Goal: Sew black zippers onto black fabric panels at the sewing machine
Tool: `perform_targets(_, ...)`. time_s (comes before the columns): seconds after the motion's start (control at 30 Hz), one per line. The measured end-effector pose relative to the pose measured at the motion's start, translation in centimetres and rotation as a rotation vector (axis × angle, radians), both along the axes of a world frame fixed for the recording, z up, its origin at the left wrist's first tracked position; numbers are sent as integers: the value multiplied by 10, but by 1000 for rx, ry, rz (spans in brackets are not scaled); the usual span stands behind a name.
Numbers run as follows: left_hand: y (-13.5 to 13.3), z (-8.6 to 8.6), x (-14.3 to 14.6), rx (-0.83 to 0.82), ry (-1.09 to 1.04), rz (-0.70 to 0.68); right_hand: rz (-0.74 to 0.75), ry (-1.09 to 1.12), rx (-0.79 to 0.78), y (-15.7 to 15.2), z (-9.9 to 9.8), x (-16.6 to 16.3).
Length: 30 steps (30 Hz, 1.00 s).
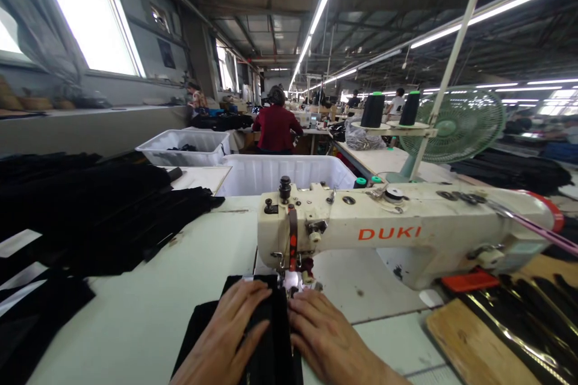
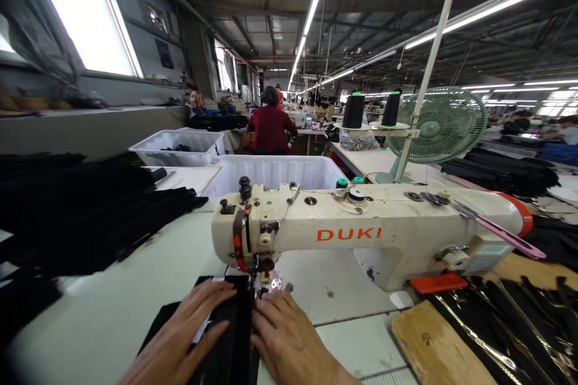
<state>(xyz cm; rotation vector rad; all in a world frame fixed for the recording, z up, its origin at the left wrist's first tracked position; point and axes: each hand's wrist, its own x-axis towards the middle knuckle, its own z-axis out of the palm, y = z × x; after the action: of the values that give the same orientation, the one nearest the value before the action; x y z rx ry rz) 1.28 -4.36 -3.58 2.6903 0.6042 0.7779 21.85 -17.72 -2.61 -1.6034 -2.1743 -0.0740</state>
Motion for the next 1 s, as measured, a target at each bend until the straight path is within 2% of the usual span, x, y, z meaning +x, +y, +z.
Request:
perform_targets(0.1,-22,-3,-6,220,54,-90,10,-28,63,0,-3,0)
perform_targets(0.17,-28,1,-5,303,117,-66,15,-54,96,-1,-4,1)
perform_targets(0.33,-21,13,1,478,231,-74,40,-111,190,-1,-6,2)
perform_targets(0.5,-17,8,2,602,264,-80,24,-139,260,3,-15,1)
perform_targets(0.7,-18,6,2,616,251,-85,-12,-79,369,7,-28,-1)
perform_targets(1.0,-19,17,6,454,316,-65,0,-81,342,8,-30,0)
